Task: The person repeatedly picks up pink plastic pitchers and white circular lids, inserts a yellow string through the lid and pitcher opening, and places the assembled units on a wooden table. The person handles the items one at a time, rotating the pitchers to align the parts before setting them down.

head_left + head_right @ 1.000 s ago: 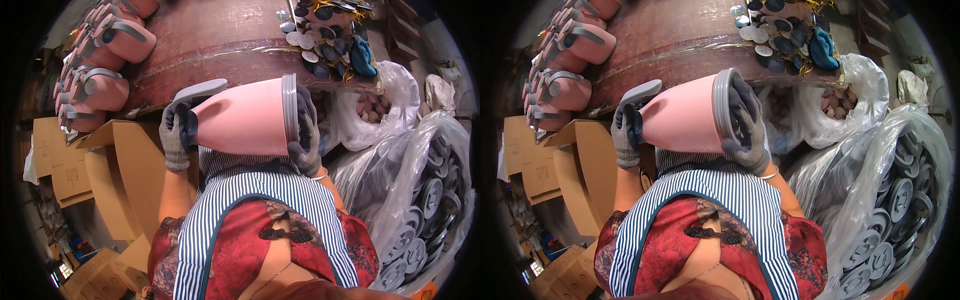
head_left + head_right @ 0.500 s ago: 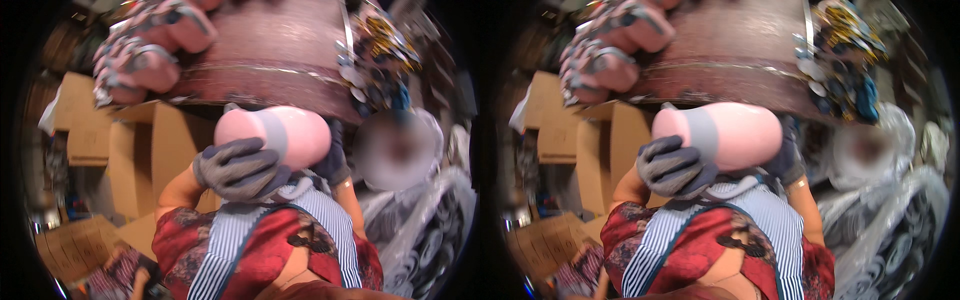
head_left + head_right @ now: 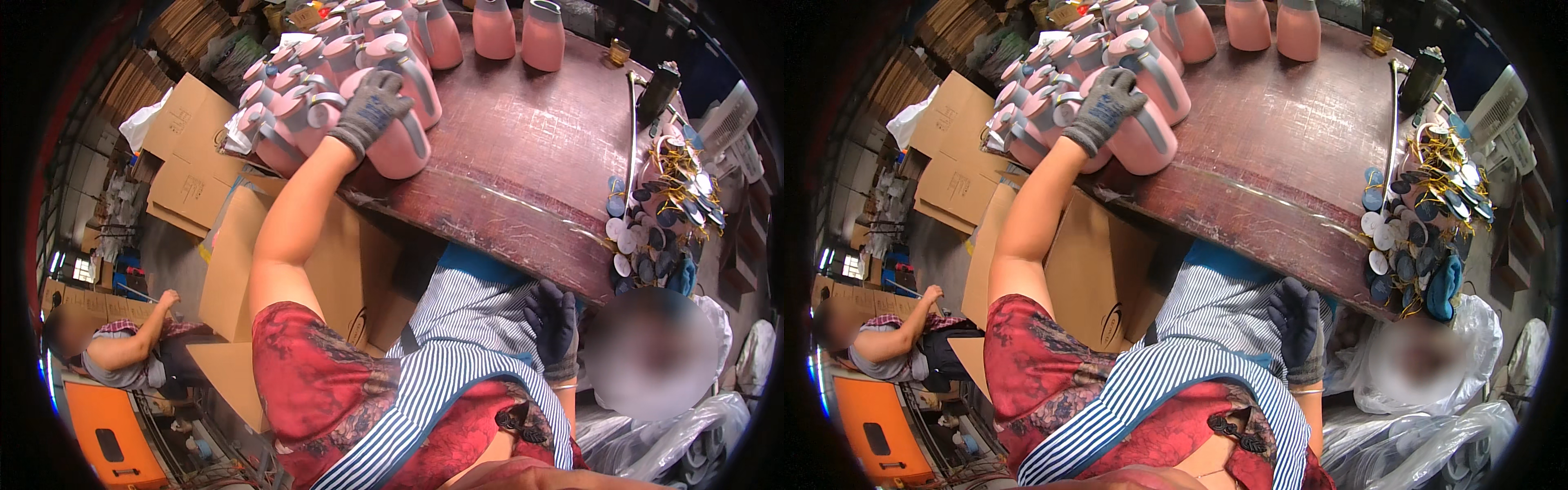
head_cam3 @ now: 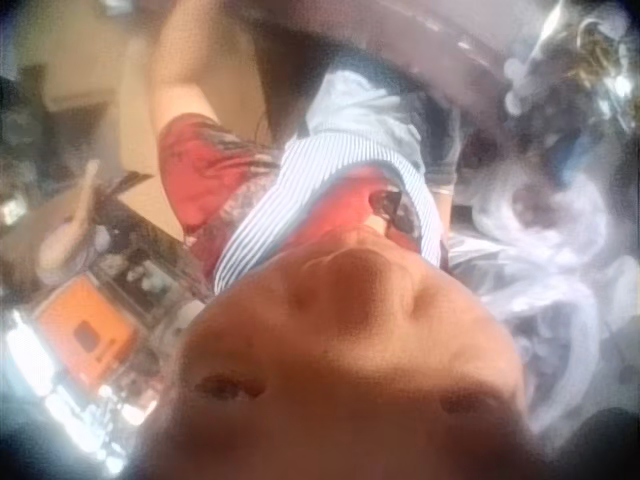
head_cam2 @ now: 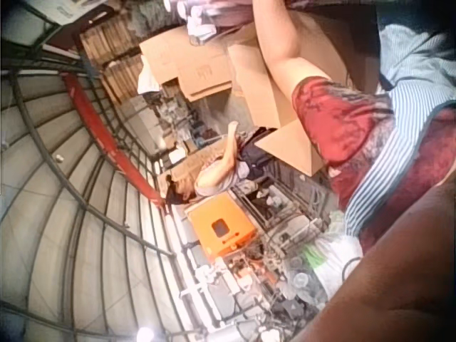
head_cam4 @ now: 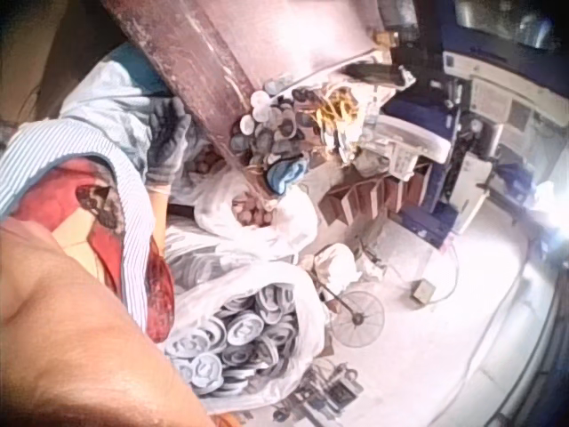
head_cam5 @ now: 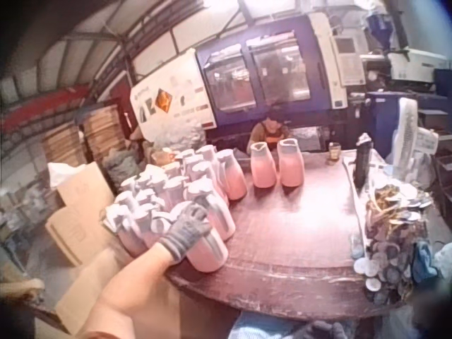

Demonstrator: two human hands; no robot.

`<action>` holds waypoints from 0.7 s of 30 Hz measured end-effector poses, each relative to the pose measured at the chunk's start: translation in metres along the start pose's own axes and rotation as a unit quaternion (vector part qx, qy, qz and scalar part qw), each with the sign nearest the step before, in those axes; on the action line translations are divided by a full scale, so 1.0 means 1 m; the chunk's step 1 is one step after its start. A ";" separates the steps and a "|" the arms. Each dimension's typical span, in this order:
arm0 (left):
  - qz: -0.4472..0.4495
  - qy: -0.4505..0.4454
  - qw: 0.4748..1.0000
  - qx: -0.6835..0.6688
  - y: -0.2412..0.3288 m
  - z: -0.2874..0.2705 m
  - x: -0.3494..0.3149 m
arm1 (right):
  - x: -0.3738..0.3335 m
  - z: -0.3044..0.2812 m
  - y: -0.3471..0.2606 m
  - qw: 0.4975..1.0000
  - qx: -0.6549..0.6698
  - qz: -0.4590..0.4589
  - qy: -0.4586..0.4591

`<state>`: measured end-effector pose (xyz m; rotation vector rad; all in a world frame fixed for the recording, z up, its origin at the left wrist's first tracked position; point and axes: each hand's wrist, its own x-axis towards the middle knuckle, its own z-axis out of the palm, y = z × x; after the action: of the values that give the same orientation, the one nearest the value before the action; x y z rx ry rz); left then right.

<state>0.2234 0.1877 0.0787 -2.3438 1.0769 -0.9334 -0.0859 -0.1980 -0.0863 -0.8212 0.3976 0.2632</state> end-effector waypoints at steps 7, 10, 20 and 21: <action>-0.018 -0.097 0.993 0.059 -0.062 0.056 -0.020 | 0.015 -0.007 -0.003 0.999 -0.035 0.011 -0.010; -0.107 -0.264 0.955 -0.082 -0.044 0.004 0.031 | 0.026 -0.013 -0.016 0.968 -0.217 -0.124 0.036; -0.145 -0.030 0.985 -0.091 -0.063 0.193 0.292 | 0.101 -0.012 -0.036 0.511 -0.725 -0.455 0.081; -0.195 -0.064 0.972 -0.112 -0.067 0.217 0.307 | 0.102 -0.014 -0.035 0.499 -0.734 -0.455 0.075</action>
<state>0.5604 0.0074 0.0912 -2.8261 0.7131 -0.8080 0.0150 -0.2243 -0.1166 -2.6497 -0.3090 -0.6457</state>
